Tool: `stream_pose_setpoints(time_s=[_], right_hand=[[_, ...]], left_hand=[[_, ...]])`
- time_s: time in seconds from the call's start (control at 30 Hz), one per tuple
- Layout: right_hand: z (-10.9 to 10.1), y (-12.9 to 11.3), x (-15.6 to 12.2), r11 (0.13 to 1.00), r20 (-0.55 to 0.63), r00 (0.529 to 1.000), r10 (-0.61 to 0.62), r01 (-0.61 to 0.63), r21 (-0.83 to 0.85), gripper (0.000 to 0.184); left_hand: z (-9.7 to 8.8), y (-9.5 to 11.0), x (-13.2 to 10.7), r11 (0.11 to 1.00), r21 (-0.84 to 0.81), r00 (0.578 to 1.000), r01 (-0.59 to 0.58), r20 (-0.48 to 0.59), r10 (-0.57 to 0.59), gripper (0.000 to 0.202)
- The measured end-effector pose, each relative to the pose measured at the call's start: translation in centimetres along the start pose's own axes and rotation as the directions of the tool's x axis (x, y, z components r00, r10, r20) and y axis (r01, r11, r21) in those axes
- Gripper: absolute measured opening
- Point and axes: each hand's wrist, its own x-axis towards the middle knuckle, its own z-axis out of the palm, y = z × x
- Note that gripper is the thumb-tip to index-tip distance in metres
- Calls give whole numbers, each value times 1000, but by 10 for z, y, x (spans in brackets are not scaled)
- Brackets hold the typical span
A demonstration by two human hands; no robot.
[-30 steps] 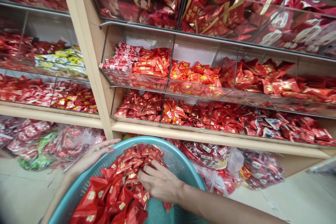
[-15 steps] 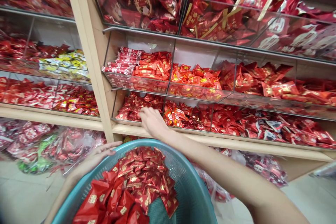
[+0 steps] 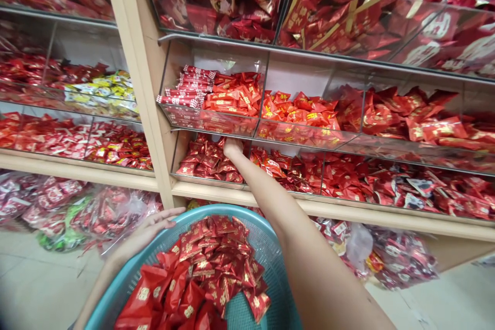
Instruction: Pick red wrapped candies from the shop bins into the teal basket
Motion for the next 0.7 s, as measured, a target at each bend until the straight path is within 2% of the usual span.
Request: stream_pose_setpoints(time_s=[0.1,0.2,0.33,0.43,0.57,0.63,0.7], right_hand=[[0,1,-5,999,-49,998,38,-38,0,35],[-2,2,-15,1000,-74,997,23,-23,3,35],[-9,5,-37,993,-120,986,-117,117,-8,35],[-15,6,-56,963,-199,942,-270,263,-65,35],[-21,12,-80,884,-244,850,-468,451,-124,31],[-22,17,-93,846,-283,805,-522,530,-54,30],[-23,22,-111,812,-359,781,-512,576,94,27]], left_hand=[[1,3,-1,999,35,1000,-8,-11,8,50],[1,3,0,999,47,1000,-11,-19,12,49],[0,0,2,1000,25,1000,-8,-4,8,50],[0,-2,3,999,31,1000,-19,-16,19,50],[2,0,2,998,67,1000,-6,-23,8,50],[2,1,1,997,74,1000,-4,-16,5,51],[3,2,0,998,68,1000,-3,-13,4,51]])
